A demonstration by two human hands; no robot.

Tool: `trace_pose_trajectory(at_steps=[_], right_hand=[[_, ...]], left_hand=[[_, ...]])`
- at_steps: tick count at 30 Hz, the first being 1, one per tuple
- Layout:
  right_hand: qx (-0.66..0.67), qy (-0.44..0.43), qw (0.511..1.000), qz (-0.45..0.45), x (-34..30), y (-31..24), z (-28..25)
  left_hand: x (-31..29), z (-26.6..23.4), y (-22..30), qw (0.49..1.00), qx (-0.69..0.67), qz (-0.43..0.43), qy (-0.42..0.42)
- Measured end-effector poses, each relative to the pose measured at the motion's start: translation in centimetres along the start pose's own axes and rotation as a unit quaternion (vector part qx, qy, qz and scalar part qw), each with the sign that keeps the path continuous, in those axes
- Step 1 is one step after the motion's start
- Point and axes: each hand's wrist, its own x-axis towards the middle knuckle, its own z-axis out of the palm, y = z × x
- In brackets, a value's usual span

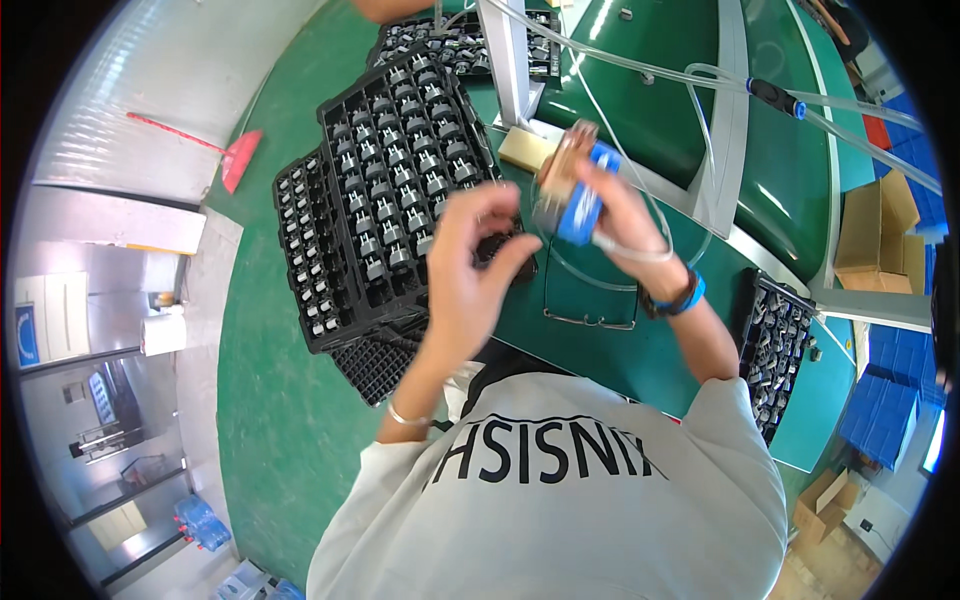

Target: Assembling or testing small electronic components into a tray using a hand-held pneumatic tool.

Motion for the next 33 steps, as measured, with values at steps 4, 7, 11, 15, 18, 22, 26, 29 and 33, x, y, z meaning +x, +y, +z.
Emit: trace_pose_trajectory(at_steps=[4,7,11,15,18,22,26,29,33], right_hand=[[-0.202,0.064,0.974,-0.084,5.5,-0.4,-6.5],[-0.44,0.045,0.863,-0.245,8.2,2.1,-9.4],[-0.562,0.019,0.801,-0.208,8.1,3.1,-8.1],[-0.581,0.015,0.784,-0.219,7.2,3.0,-7.0],[-0.593,0.01,0.781,-0.193,7.0,2.8,-7.0],[-0.6,0.005,0.776,-0.193,6.7,2.7,-7.3],[-0.603,0.003,0.769,-0.214,6.9,2.8,-7.8],[-0.61,0.0,0.76,-0.222,6.8,2.8,-7.7],[-0.6,0.002,0.773,-0.208,6.5,2.9,-6.9]], left_hand=[[7.1,-5.4,-3.1,0.98,0.192,0.037,0.017],[12.7,-9.9,-6.7,0.936,0.348,0.051,0.02],[17.4,-12.2,-12.0,0.889,0.442,0.115,-0.013],[19.6,-11.8,-14.3,0.866,0.481,0.125,-0.058],[20.5,-11.3,-14.4,0.861,0.489,0.126,-0.062],[21.4,-11.2,-14.2,0.861,0.495,0.083,-0.079],[21.5,-11.4,-14.9,0.812,0.552,0.161,-0.099],[21.8,-11.8,-15.6,0.847,0.512,0.133,-0.051],[21.5,-12.4,-15.5,0.946,0.322,0.014,-0.041]])
